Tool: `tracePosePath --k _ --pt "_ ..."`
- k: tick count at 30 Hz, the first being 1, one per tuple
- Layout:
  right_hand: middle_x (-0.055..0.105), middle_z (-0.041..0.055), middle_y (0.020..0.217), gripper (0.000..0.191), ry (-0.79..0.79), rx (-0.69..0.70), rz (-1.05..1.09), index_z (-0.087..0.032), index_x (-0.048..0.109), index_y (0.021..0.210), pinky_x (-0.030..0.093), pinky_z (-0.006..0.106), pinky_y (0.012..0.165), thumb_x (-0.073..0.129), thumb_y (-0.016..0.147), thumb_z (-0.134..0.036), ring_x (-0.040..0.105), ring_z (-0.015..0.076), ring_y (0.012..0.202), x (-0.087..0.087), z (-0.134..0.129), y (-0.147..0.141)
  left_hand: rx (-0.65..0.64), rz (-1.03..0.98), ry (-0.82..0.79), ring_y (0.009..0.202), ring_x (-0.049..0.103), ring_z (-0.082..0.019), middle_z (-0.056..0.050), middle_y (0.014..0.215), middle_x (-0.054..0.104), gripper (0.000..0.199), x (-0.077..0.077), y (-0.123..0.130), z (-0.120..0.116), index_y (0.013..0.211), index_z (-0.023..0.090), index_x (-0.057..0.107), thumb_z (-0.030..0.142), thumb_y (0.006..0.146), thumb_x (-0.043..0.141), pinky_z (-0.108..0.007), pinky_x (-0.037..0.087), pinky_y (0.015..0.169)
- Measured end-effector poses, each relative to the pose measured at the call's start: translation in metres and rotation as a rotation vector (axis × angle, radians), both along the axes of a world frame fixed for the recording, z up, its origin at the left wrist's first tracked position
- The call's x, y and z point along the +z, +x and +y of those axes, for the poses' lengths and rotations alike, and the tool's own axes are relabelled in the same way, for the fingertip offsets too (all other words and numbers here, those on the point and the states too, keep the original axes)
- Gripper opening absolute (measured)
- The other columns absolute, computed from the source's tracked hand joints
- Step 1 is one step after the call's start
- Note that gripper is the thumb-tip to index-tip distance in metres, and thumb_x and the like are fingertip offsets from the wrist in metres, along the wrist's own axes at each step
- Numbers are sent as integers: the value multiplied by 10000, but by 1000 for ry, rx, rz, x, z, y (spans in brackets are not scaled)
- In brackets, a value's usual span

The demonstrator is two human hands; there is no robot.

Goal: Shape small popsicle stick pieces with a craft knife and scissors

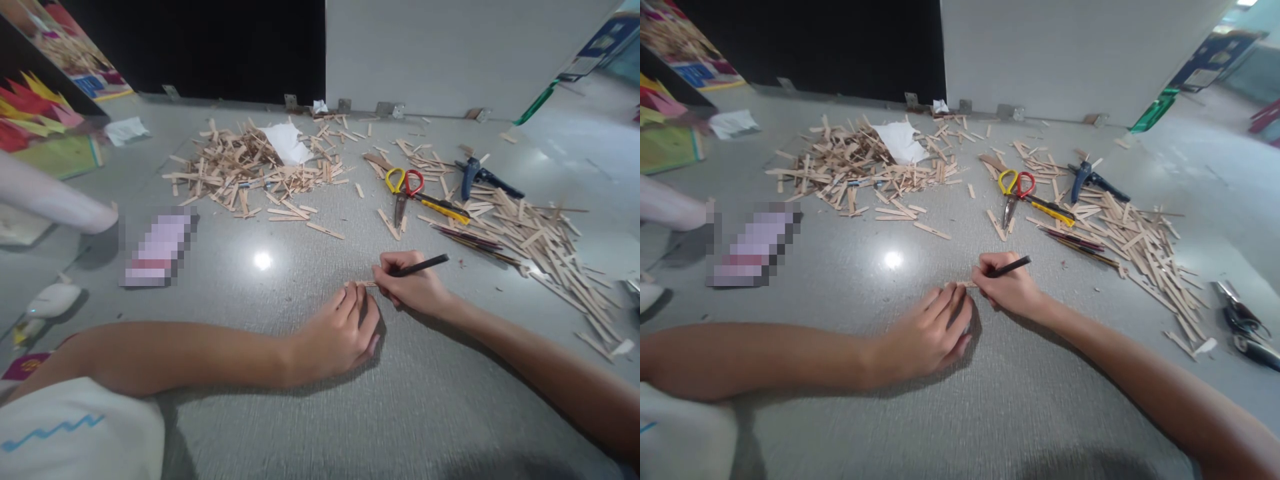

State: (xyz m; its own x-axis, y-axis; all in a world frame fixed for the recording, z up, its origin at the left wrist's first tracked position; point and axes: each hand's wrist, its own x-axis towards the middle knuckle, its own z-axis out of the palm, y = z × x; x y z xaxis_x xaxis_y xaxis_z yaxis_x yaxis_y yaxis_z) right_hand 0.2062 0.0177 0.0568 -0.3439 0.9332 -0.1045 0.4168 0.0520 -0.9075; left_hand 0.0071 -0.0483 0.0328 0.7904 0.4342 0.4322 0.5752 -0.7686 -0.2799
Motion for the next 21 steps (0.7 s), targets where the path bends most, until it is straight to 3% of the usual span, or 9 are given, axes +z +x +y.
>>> tracePosePath --k 13,21 --pt "470 -52 384 402 4 -2 6 -241 470 538 317 176 325 630 879 -383 428 74 305 -2 0 -1 16 -8 22 1072 769 -365 -291 1159 783 486 1 1 0 1197 -33 683 331 1077 385 -433 518 948" --pt "475 -52 396 452 -9 14 23 -247 454 541 318 189 319 668 894 -431 444 85 307 -3 1 -1 22 -23 25 1072 770 -361 -287 1172 783 483 -2 1 -1 1203 -27 682 322 1076 373 -431 515 958"
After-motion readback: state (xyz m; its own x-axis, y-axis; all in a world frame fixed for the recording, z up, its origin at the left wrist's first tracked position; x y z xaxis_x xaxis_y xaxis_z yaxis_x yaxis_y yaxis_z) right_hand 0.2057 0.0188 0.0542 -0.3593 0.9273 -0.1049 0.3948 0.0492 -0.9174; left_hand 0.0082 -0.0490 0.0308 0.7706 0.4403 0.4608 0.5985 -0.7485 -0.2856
